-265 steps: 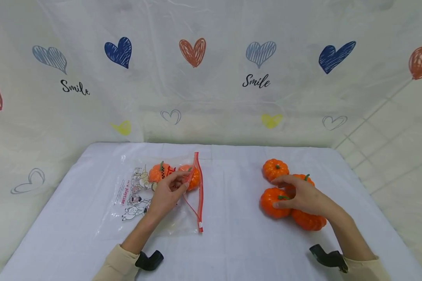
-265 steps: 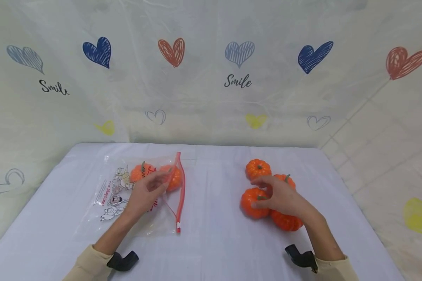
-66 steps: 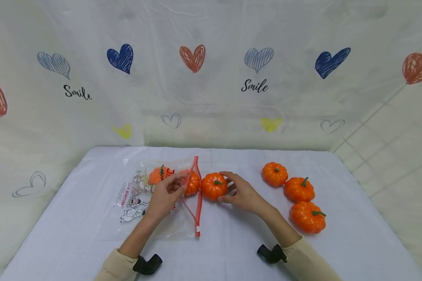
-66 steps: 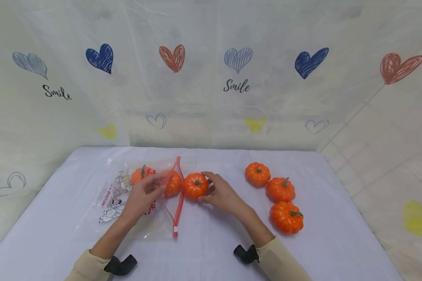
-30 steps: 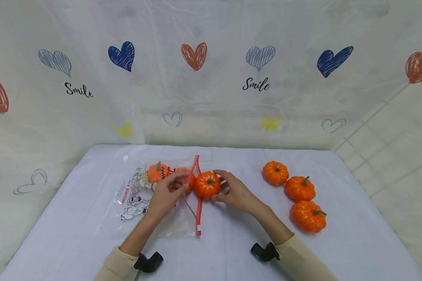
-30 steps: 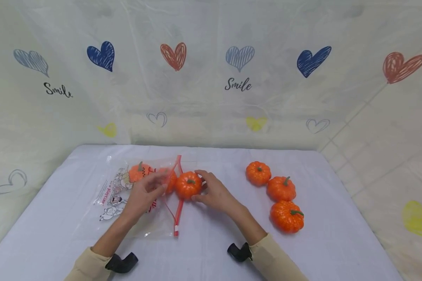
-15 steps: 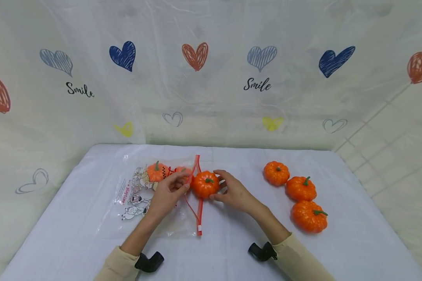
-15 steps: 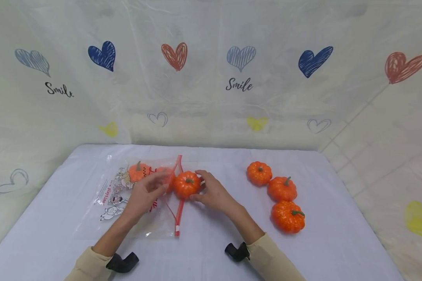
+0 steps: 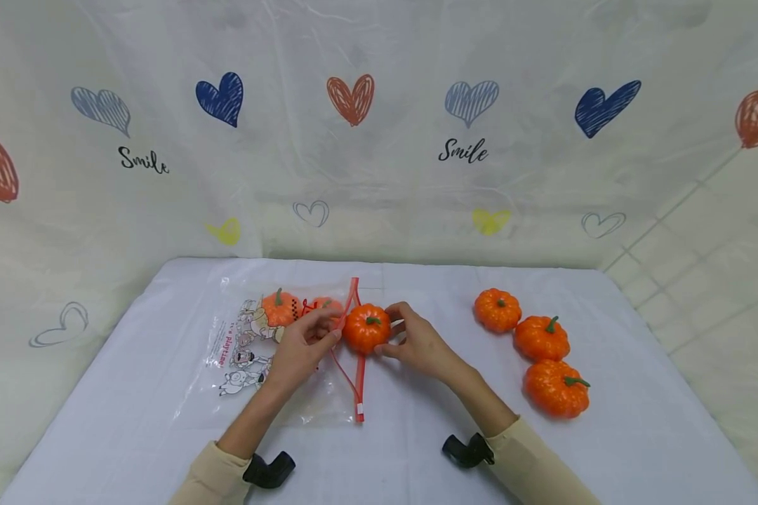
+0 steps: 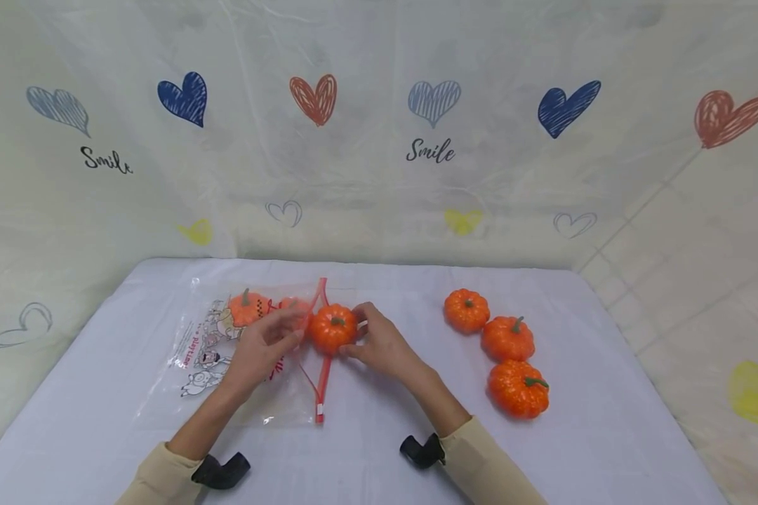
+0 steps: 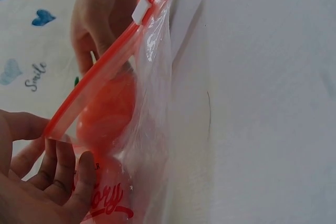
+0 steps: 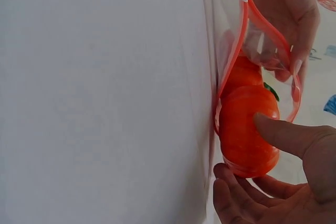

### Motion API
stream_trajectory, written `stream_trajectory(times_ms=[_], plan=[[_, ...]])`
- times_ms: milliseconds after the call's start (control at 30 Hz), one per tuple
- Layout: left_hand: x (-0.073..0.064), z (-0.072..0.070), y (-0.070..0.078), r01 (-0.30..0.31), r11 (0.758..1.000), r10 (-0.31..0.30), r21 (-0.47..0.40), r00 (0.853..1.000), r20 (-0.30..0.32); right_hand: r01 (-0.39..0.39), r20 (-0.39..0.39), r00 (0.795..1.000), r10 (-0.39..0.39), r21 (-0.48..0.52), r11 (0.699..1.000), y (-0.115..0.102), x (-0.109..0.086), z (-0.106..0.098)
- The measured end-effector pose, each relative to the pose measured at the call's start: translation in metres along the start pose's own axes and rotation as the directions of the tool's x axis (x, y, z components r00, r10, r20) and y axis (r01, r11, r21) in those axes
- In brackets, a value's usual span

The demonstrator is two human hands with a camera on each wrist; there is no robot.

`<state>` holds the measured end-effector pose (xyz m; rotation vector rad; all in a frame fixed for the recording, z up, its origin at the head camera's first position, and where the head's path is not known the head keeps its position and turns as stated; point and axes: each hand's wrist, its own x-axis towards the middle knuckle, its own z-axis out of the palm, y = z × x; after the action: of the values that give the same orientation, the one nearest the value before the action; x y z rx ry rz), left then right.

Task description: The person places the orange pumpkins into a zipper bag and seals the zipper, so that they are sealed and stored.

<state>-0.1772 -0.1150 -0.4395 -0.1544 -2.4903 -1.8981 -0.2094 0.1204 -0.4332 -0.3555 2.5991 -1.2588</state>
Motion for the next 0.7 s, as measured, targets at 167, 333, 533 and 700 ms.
stream_trajectory(times_ms=[167,333,533,700], plan=[[0.0005,-0.0005,-0.0003,0.002,1.0,-0.002,-0.013,1.0,0.004,0.016,-0.01,1.0,-0.016,0.0,1.0,0.0001,0.002,0.0011],[0.0001,-0.0008,-0.0003,0.004,1.0,-0.004,-0.022,1.0,0.012,0.042,-0.021,0.999,-0.042,-0.002,0.999,0.0001,0.0036,0.0025],[-0.0003,-0.0012,-0.0006,0.004,1.0,-0.003,-0.017,1.0,0.02,0.042,-0.019,0.999,-0.042,-0.022,0.999,-0.0024,0.0048,0.0029],[-0.0002,-0.0011,-0.0012,0.004,1.0,-0.004,-0.016,1.0,0.023,0.03,-0.017,0.999,-0.031,-0.041,0.999,-0.0019,0.008,0.0045]])
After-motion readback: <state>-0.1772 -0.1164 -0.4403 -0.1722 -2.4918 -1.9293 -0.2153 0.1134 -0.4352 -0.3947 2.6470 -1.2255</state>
